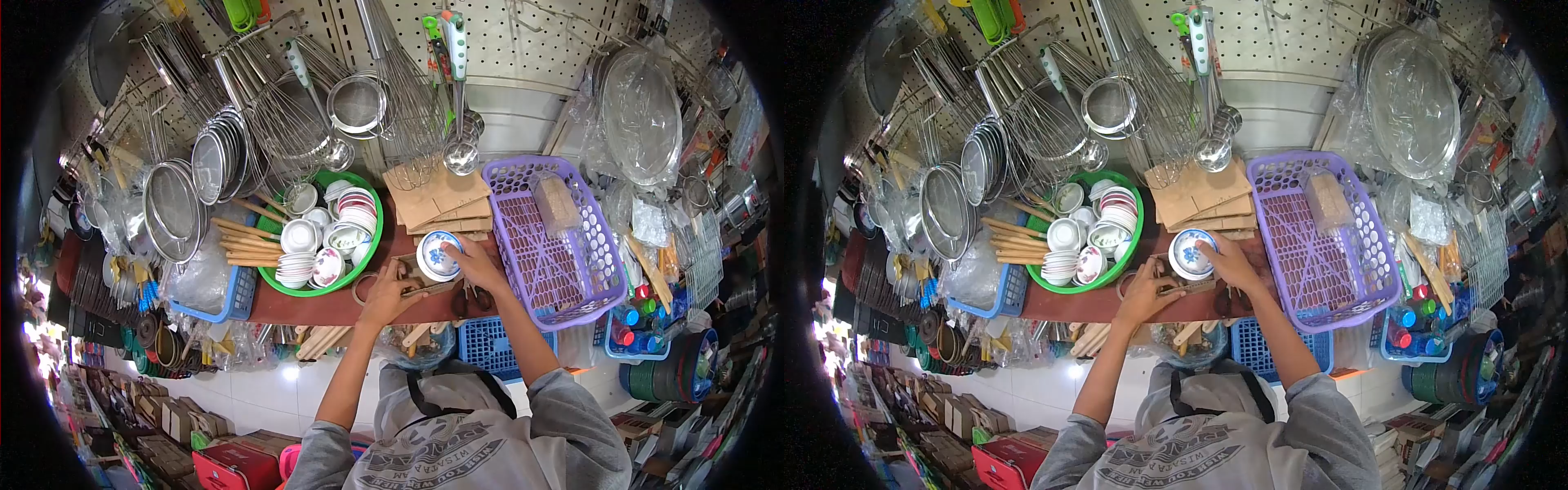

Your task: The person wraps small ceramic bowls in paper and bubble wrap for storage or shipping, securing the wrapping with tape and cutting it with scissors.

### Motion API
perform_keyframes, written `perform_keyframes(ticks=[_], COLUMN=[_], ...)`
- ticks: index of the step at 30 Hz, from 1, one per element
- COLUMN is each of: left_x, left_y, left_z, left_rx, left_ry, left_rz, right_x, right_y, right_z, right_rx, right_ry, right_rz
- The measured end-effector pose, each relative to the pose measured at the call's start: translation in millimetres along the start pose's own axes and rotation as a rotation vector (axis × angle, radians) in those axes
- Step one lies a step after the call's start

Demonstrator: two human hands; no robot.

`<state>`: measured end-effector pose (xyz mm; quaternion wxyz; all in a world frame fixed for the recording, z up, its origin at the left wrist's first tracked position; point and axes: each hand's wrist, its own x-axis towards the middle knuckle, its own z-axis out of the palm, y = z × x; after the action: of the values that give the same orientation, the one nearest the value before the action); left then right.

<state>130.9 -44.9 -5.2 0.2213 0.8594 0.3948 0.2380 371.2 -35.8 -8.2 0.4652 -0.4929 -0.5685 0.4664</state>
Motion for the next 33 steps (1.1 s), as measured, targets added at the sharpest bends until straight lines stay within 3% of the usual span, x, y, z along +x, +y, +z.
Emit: perform_keyframes(ticks=[3, 6, 9, 12, 15, 18, 21, 24, 27, 30, 33], left_x=[-2, -6, -10, -8, -7, -7, -4, -2, 2, 4, 0], left_y=[5, -27, -34, -24, -17, -24, -22, -15, -12, -12, -22], left_z=[-3, 21, 25, 20, 17, 22, 24, 26, 27, 22, 32], left_rx=[-0.07, -0.243, -0.335, -0.228, 0.016, 0.069, 0.211, 0.386, 0.335, 0.195, 0.016], left_ry=[0.028, 0.088, 0.075, 0.108, -0.026, -0.092, -0.154, -0.099, -0.189, -0.249, -0.18], left_rz=[-0.128, -0.238, -0.269, -0.229, -0.384, -0.445, -0.448, -0.274, -0.265, -0.299, -0.261], right_x=[-1, -4, -10, -14, -17, -15, -19, -28, -42, -44, -40], right_y=[13, 22, 35, 47, 38, 33, 22, 38, 33, 27, 23], right_z=[-8, -10, -6, -2, -4, -6, -6, 0, 2, -5, -10], right_rx=[-0.154, -0.28, -0.225, -0.261, -0.387, -0.415, -0.543, -0.58, -0.514, -0.5, -0.518], right_ry=[0.027, 0.009, 0.018, 0.04, 0.002, -0.053, -0.076, 0.009, 0.075, 0.032, -0.005], right_rz=[0.031, 0.03, 0.025, -0.041, -0.011, 0.107, 0.221, 0.154, 0.034, 0.098, 0.205])
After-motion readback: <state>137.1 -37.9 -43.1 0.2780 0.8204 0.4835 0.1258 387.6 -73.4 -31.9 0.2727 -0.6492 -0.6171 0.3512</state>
